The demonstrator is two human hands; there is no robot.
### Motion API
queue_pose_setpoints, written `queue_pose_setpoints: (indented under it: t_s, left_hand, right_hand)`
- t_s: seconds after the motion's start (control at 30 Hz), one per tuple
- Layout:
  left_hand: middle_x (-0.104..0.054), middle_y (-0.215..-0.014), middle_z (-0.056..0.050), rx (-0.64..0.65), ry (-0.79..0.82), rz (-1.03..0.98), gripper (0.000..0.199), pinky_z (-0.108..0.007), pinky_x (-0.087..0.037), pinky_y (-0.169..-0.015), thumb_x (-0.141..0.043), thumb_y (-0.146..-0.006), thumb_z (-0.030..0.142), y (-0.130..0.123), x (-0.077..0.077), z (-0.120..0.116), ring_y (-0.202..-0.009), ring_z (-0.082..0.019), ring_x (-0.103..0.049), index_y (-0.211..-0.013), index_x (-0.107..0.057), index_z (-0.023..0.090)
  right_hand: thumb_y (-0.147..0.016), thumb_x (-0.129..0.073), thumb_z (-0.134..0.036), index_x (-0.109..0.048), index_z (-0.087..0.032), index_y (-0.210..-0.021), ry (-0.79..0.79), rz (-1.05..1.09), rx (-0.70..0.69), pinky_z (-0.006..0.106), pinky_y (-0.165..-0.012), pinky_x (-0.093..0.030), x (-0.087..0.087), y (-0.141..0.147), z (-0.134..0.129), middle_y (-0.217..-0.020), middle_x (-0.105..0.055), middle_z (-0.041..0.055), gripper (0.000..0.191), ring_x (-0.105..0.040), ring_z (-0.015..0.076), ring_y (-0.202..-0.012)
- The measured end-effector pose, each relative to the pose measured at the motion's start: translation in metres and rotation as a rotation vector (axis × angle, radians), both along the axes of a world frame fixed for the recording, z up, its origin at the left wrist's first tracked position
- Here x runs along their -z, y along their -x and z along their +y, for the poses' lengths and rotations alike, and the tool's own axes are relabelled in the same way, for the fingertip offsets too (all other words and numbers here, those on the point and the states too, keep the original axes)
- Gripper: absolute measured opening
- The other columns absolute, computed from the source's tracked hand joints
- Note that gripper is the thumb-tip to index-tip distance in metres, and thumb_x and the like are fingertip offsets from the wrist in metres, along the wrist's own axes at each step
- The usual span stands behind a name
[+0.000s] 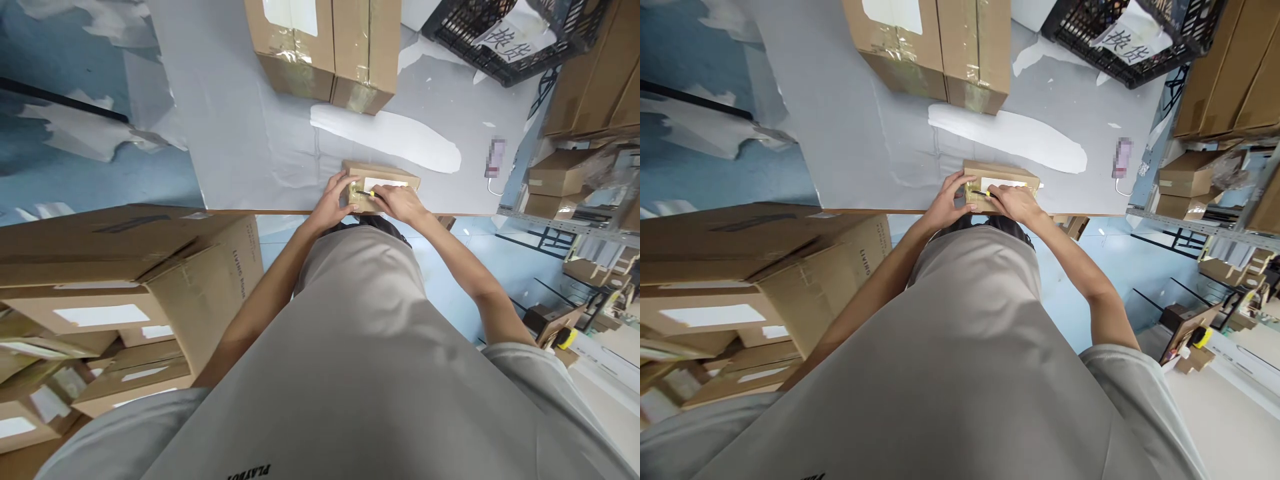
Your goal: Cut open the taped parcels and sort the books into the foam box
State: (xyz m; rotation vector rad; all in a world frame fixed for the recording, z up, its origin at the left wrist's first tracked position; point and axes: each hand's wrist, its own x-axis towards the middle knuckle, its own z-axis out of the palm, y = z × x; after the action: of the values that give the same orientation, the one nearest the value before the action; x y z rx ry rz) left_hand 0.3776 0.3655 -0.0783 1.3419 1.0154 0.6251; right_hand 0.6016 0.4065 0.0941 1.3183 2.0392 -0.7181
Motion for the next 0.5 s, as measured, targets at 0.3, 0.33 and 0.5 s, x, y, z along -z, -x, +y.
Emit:
queue_pose_setpoints:
  t_s: [0.3, 0.33, 0.5]
  left_hand:
    - [-0.041, -0.182, -0.016, 0.047, -0.018, -0.018, 0.093, -0.056, -0.059, -0.127, -0.088, -0.093, 0.064, 0.003, 0.011, 0.021, -0.169, -0.044, -0.044, -0.174, -0.054, 0.033]
    - [-0.042, -0.181, -0.016, 0.052, -0.019, -0.024, 0.094, -0.056, -0.059, -0.127, -0.088, -0.093, 0.065, 0.003, 0.011, 0.024, -0.168, -0.044, -0.046, -0.174, -0.054, 0.033]
    - [-0.047, -0.175, -0.017, 0.06, -0.02, -0.034, 0.098, -0.056, -0.06, -0.125, -0.091, -0.089, 0.068, 0.004, 0.014, 0.034, -0.163, -0.044, -0.05, -0.174, -0.055, 0.032]
  right_hand:
    - [-0.126, -0.032, -0.046, -0.064, -0.018, -0.156, -0.019, -0.054, -0.048, 0.043, -0.097, -0.051, 0.001, 0.019, 0.021, -0.141, -0.082, 0.0237, 0.052, -0.079, 0.0409, -0.124]
    - [-0.126, -0.032, -0.047, -0.064, -0.018, -0.156, -0.024, -0.053, -0.045, 0.043, -0.097, -0.051, 0.002, 0.018, 0.023, -0.14, -0.082, 0.0235, 0.052, -0.079, 0.0412, -0.124]
    - [-0.126, -0.035, -0.046, -0.065, -0.017, -0.157, -0.035, -0.041, -0.033, 0.045, -0.098, -0.052, 0.007, 0.014, 0.028, -0.14, -0.083, 0.024, 0.052, -0.079, 0.0432, -0.123]
